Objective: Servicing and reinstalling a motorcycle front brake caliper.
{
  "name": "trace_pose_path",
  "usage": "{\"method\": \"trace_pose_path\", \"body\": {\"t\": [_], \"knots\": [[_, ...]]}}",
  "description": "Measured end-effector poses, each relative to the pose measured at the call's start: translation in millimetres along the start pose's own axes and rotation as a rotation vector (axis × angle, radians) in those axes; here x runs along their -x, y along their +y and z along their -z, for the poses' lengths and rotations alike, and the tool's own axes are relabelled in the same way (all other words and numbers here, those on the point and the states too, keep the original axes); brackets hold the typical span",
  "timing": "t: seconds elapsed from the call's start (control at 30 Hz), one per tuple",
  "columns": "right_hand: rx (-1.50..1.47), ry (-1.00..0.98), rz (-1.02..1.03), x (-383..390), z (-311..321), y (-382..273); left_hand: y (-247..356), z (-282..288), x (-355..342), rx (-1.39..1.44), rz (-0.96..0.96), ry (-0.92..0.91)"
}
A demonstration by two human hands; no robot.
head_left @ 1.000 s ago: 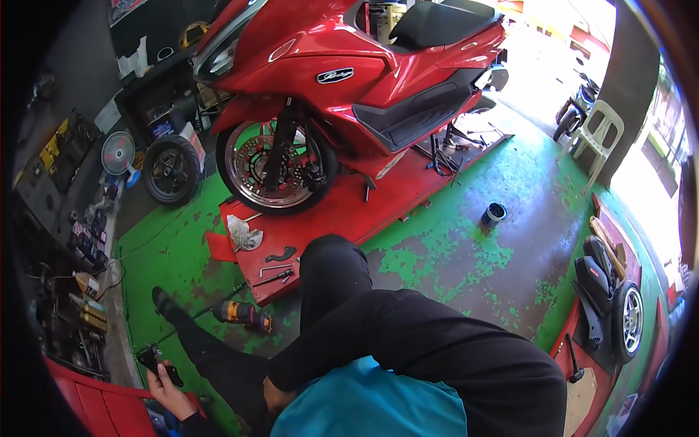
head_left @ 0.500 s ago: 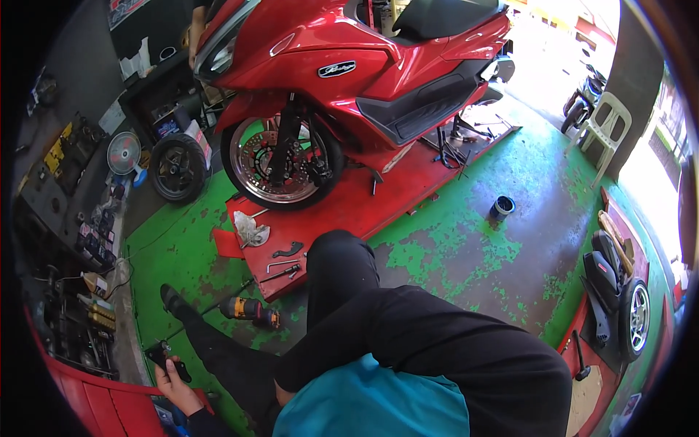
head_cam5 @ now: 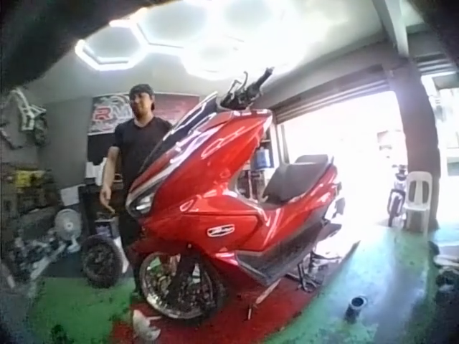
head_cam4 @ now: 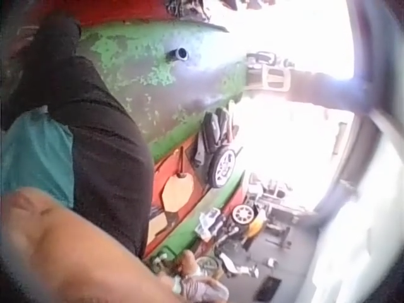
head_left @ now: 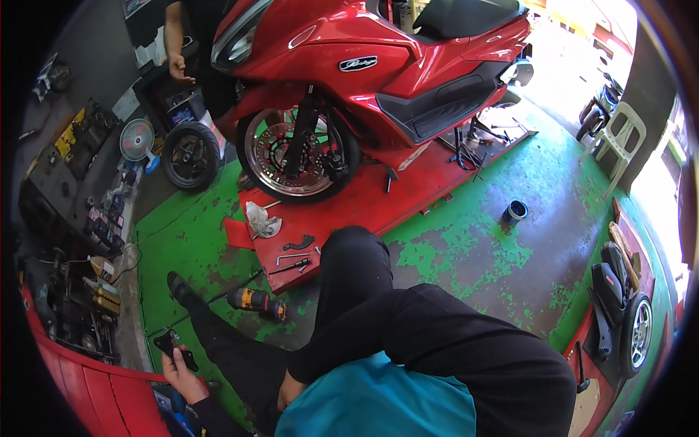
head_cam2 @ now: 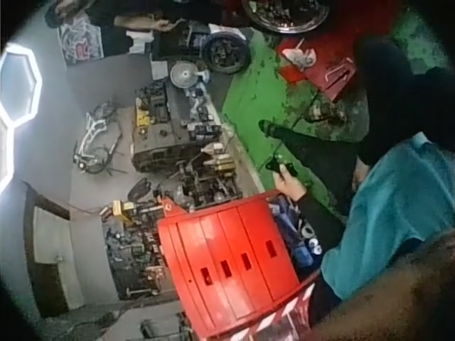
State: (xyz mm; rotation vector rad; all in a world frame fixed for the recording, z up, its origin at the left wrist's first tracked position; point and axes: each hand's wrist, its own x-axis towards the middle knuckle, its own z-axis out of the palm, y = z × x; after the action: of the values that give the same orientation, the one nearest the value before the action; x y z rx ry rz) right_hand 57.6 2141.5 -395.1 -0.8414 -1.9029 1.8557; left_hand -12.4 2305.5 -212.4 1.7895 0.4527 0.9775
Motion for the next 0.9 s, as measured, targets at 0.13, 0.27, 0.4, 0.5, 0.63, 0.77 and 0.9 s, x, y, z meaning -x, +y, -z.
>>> {"method": "trace_pose_path", "body": {"t": [0.13, 0.27, 0.4, 0.5, 0.63, 0.77, 0.9], "knots": [[0.095, 0.005, 0.231, -24.8, -2.9, 15.8, 5.9, -0.7, 5.2, -0.002, -0.001, 0.023], [0.612, 0.194, -0.072, 8.3, -12.8, -22.5, 0.1, -10.5, 0.5, 0.03, 0.014, 0.034], [1.032, 0.274, -0.274, 3.5, -15.4, -68.5, 3.0, 11.1, 3.4, 0.019, -0.016, 0.078], [1.427, 0.133, 0.285, 1.5, -8.4, -76.9, 1.6, 6.1, 1.6, 0.024, -0.02, 0.053], [0.816, 0.095, -0.17, -1.2, -11.3, -17.1, 2.8, -35.7, -10.5, 0.126, -0.012, 0.004], [0.811, 0.105, -0.224, 34.8, -27.4, -115.9, -0.3, 11.6, 10.8, 0.044, -0.009, 0.07], [0.653, 0.267, 0.033, 37.0, -23.5, -86.7, -6.9, 5.2, 6.2, 0.097, 0.001, 0.061]]}}
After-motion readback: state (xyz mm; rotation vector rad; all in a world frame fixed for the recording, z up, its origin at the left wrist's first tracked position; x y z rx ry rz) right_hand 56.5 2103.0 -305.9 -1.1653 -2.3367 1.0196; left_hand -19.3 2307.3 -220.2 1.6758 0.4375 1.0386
